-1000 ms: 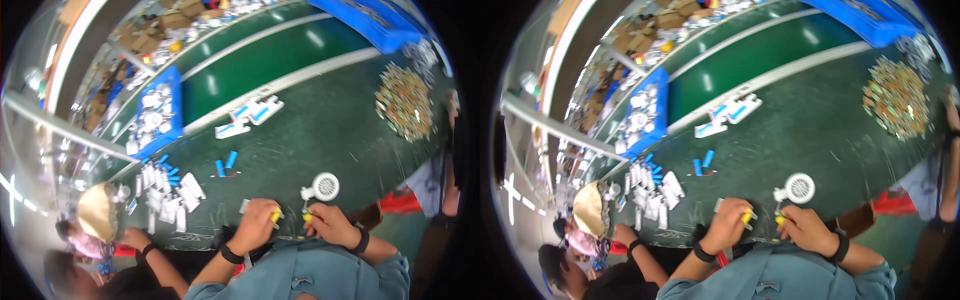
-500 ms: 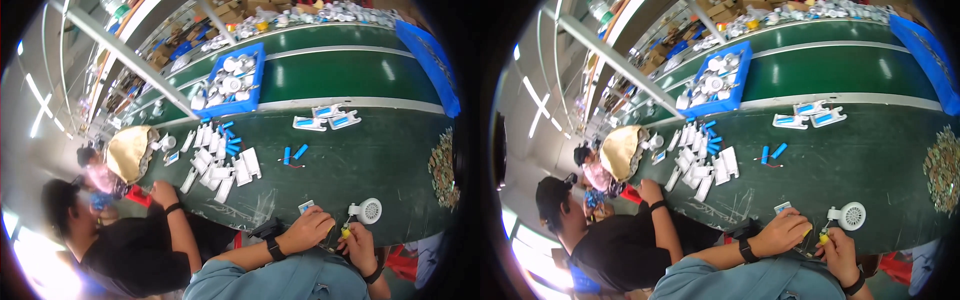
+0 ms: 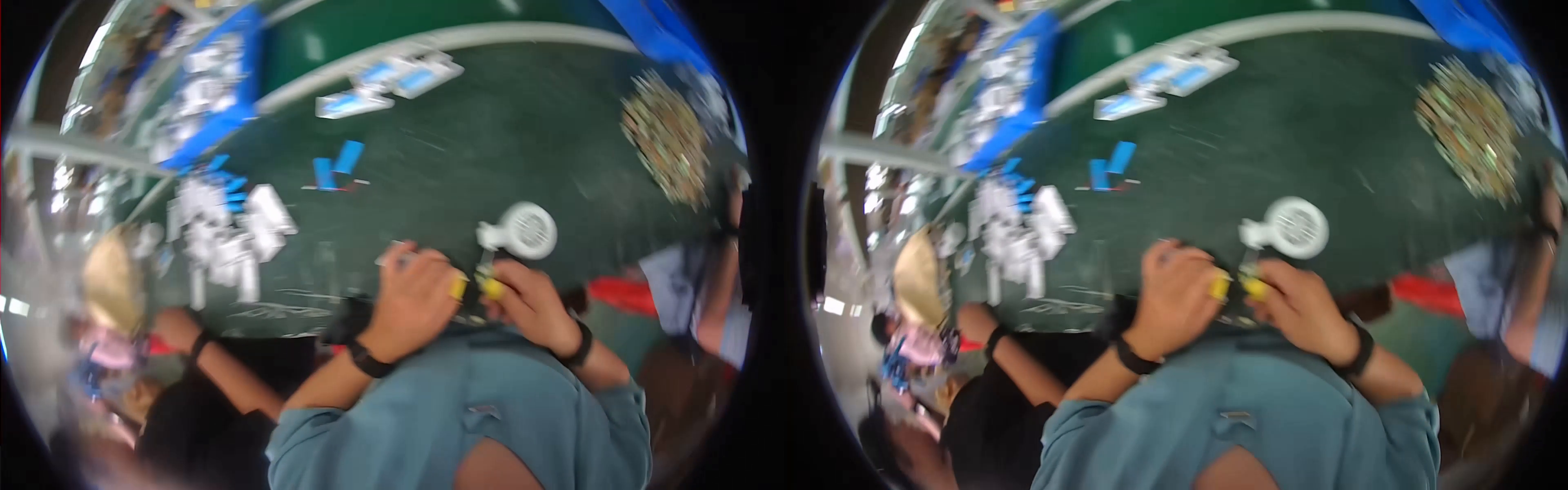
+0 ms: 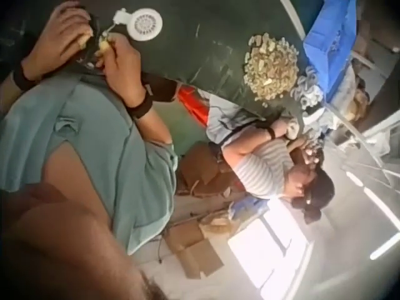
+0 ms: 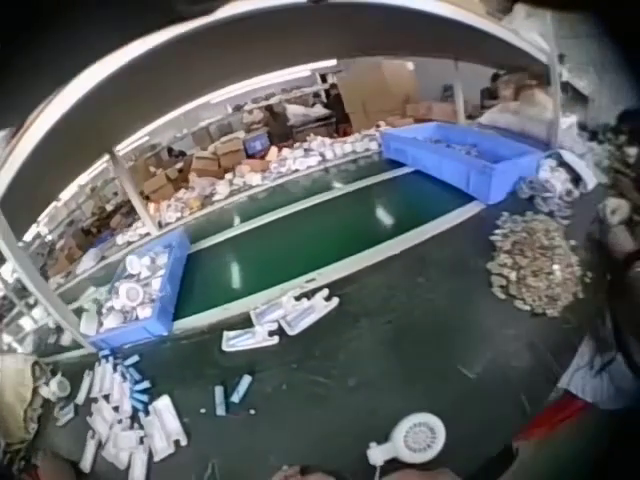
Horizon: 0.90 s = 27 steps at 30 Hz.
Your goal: The person assembles small fans by connecting wires from a fan head to a circuit board, placing a battery into a plastic housing, and snapping the components together. They repeat this process multiple times, occasionally moving aside finished units and loose parts.
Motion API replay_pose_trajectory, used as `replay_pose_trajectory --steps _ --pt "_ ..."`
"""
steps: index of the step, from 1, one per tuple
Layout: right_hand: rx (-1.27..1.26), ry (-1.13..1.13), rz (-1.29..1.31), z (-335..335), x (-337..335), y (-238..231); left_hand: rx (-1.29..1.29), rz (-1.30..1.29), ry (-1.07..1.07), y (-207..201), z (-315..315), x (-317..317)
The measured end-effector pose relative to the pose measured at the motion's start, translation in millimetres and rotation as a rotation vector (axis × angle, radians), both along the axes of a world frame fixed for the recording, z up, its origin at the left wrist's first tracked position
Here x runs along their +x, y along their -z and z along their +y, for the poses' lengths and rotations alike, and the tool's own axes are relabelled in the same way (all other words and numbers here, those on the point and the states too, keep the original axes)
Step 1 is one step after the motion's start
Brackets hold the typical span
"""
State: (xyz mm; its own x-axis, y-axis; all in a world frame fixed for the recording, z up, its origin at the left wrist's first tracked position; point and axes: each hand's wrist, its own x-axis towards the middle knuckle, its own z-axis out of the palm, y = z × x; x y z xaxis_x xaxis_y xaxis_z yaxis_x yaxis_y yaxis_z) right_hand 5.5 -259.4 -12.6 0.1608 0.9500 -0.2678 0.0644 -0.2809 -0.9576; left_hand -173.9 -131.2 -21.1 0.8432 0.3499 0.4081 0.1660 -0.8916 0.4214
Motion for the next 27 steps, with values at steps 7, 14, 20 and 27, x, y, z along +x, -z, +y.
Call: replay_pose_trajectory --steps 7,14,20,27 --pt "0.113 -0.025 -0.041 -7.0 3.6 22.0 -0.207 0.061 0.059 2.9 1.1 12.2" --pt "0.106 -0.016 -0.1 -14.0 1.7 20.9 -0.249 0.103 0.097 2.5 -8.2 19.7" --pt "0.144 -0.025 -0.207 -12.5 0.4 25.2 -0.281 0.136 0.153 -1.2 -0.5 22.2" --pt "0.178 -0.019 -0.264 -11.1 -3.1 24.5 -0.405 0.222 0.268 -5.3 16.7 24.1"
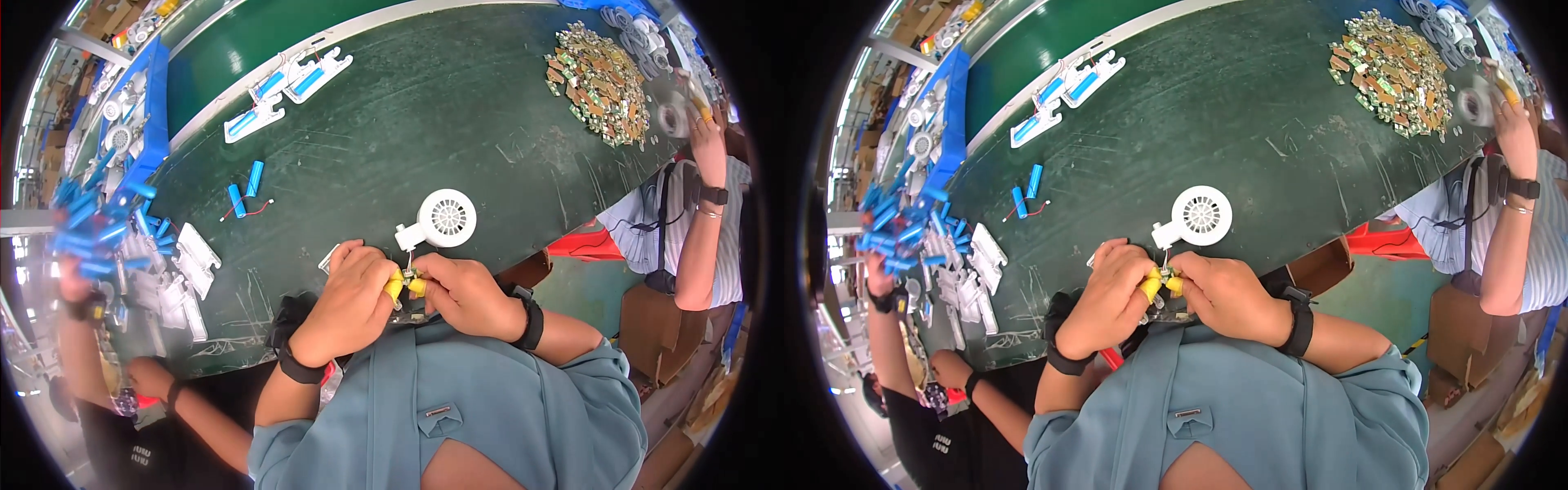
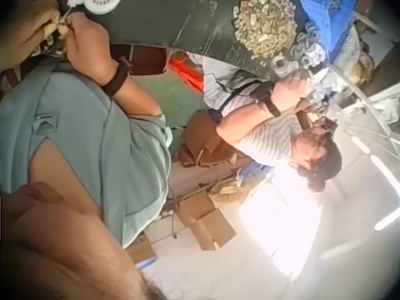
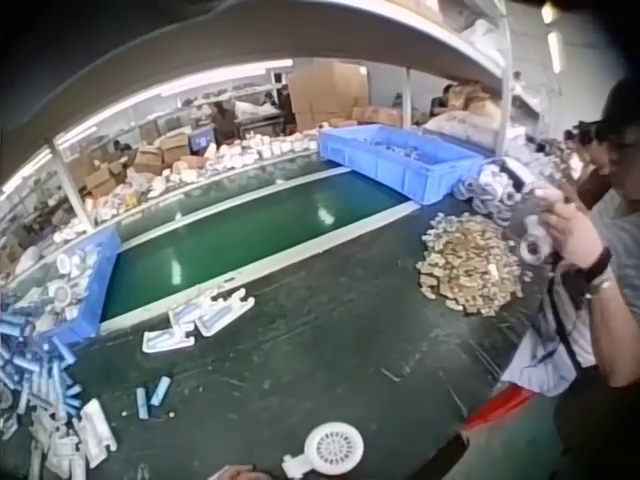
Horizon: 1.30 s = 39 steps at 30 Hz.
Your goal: The person assembles small fans by connecting wires from a fan head to a circuit board, placing a battery into a plastic housing, and snapping the components together. They repeat this process multiple times, occasionally moving aside finished units and loose parts.
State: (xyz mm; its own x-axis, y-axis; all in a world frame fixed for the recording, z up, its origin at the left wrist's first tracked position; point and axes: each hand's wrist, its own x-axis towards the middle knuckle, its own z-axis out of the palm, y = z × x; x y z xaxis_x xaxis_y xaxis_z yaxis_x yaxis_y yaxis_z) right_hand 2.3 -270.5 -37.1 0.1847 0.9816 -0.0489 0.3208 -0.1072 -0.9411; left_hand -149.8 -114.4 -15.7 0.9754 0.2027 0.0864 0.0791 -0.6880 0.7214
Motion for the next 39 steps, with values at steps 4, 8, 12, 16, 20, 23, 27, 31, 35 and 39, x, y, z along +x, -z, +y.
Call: replay_pose_trajectory --steps 4,8,12,16,20,23,27,31,35,39 --pt "-0.018 0.062 0.094 1.5 -1.7 -2.6 -0.063 0.024 0.021 1.8 3.9 1.3" --pt "-0.038 0.083 0.074 0.7 -3.6 -5.3 0.091 -0.082 -0.135 7.7 -9.4 -0.1" --pt "-0.047 0.092 0.076 2.1 -5.3 -3.7 0.141 -0.115 -0.165 10.4 -12.4 -1.4" --pt "-0.055 0.075 0.037 2.1 -3.4 -2.4 0.122 -0.103 -0.149 10.8 -10.6 -1.5" --pt "-0.058 0.067 0.023 3.2 -3.7 -3.7 0.14 -0.125 -0.153 11.9 -10.0 -0.3" --pt "-0.054 0.042 0.005 2.5 -2.5 -1.6 0.146 -0.142 -0.174 14.5 -10.9 -0.1" --pt "0.033 0.066 -0.07 0.5 -4.3 5.1 0.154 -0.151 -0.166 15.9 -11.0 1.9" --pt "0.072 0.081 -0.132 -0.9 -6.3 8.8 0.101 -0.153 -0.146 14.9 -10.6 2.4" --pt "0.09 0.078 -0.142 -1.0 -6.2 9.1 0.07 -0.171 -0.115 16.1 -10.8 3.1" --pt "0.112 0.081 -0.142 -0.7 -6.3 9.0 0.056 -0.2 -0.087 15.1 -10.5 5.6"
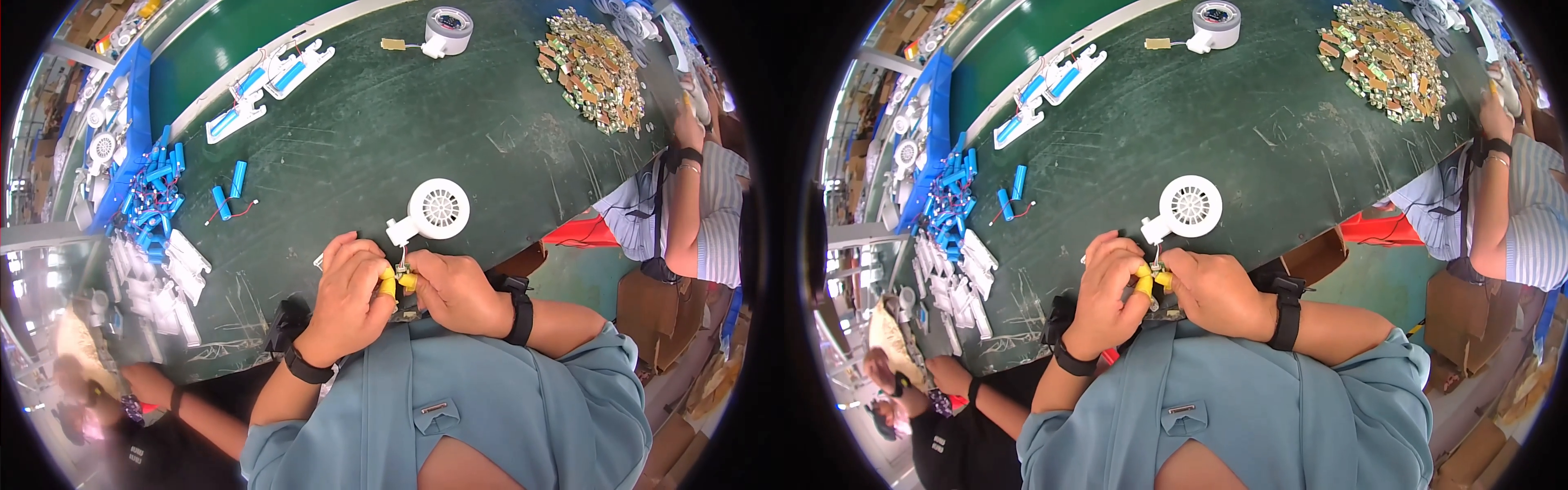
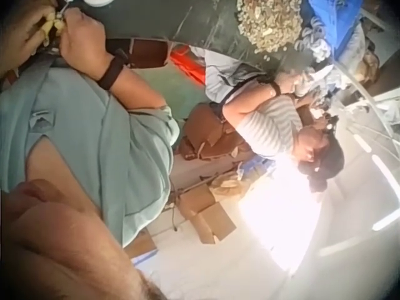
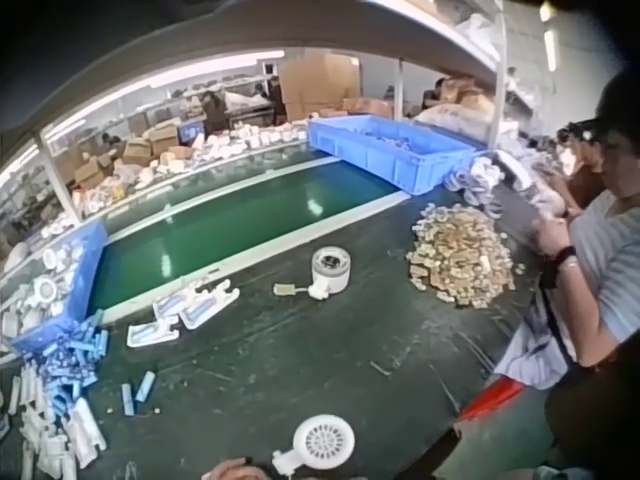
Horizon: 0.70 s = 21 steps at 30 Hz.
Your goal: The person assembles small fans by connecting wires from a fan head to a circuit board, placing a battery into a plastic housing, and snapping the components together. They repeat this process multiple times, occasionally moving aside finished units and loose parts.
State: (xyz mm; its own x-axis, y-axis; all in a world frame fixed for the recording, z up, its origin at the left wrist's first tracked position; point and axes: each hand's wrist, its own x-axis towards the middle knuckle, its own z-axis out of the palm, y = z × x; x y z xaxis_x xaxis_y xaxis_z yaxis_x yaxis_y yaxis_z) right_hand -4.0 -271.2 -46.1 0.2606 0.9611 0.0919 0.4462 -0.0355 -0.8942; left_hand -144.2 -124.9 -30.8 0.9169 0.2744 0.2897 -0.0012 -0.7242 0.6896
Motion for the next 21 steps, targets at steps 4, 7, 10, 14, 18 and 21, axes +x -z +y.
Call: replay_pose_trajectory --steps 4,7,10,14,18,21 --pt "-0.017 0.002 0.009 0.3 0.2 -1.5 -0.03 -0.009 0.027 0.7 2.5 1.3" --pt "-0.002 0.005 0.001 1.0 -0.4 1.2 -0.065 -0.015 0.032 1.7 -0.6 0.9" --pt "-0.013 0.018 0.029 0.5 -1.6 1.2 -0.117 -0.018 -0.017 -0.5 -1.9 3.3" --pt "0.009 -0.026 -0.045 0.3 4.8 -7.1 0.025 0.044 0.024 -4.3 7.0 2.3" --pt "-0.142 -0.129 0.273 3.0 11.1 -16.8 0.052 0.082 0.036 -8.2 7.5 1.1" --pt "-0.265 -0.12 0.487 6.6 14.4 -21.4 0.072 0.077 0.055 -9.1 8.2 2.9"
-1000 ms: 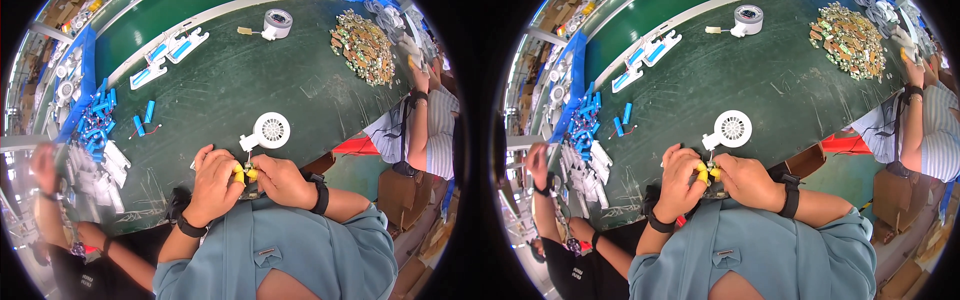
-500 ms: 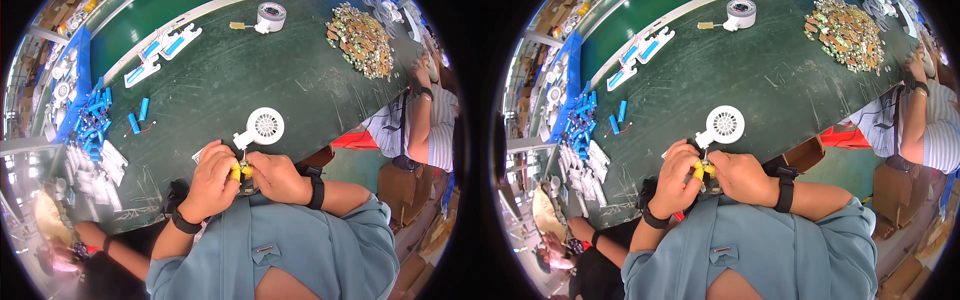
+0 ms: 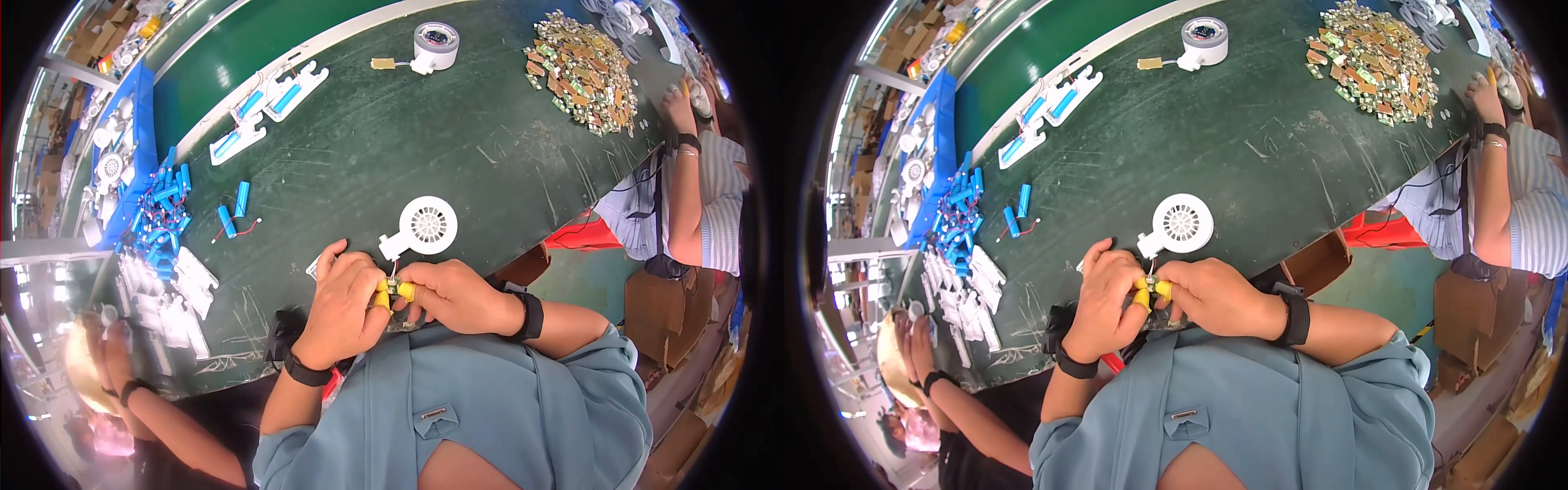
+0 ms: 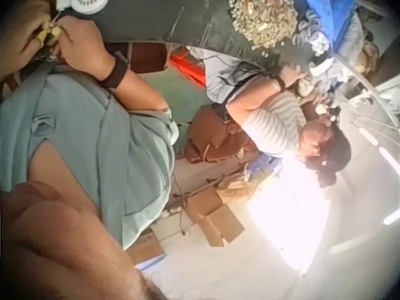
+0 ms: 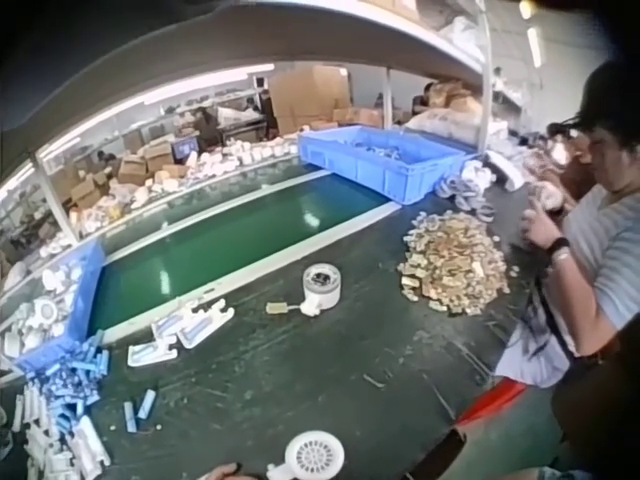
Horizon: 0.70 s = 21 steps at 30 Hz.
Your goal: The person assembles small fans by connecting wires from a fan head to a circuit board, placing a battery into a plastic housing, and snapping the components together. They repeat this process multiple times, occasionally moving aside finished units and loose parts.
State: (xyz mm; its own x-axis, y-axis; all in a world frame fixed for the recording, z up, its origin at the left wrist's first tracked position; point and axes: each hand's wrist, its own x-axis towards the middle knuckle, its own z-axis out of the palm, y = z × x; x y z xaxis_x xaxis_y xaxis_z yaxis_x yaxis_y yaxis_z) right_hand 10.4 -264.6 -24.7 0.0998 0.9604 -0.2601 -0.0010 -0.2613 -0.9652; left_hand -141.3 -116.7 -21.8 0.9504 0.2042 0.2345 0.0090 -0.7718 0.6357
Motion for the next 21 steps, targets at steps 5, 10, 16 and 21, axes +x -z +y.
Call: replay_pose_trajectory --steps 5,10,16,21 --pt "-0.082 -0.001 0.125 4.4 3.3 1.7 0.023 -0.017 0.025 1.0 0.0 0.2" --pt "-0.041 -0.026 0.012 3.8 1.4 2.0 0.039 -0.01 0.023 1.4 -1.3 0.8" --pt "-0.009 -0.029 -0.033 3.0 1.9 6.3 0.031 0.0 0.014 7.0 -0.1 2.3" --pt "0.058 -0.04 -0.015 3.8 1.8 7.9 0.051 0.002 -0.024 0.4 -1.3 -0.4"
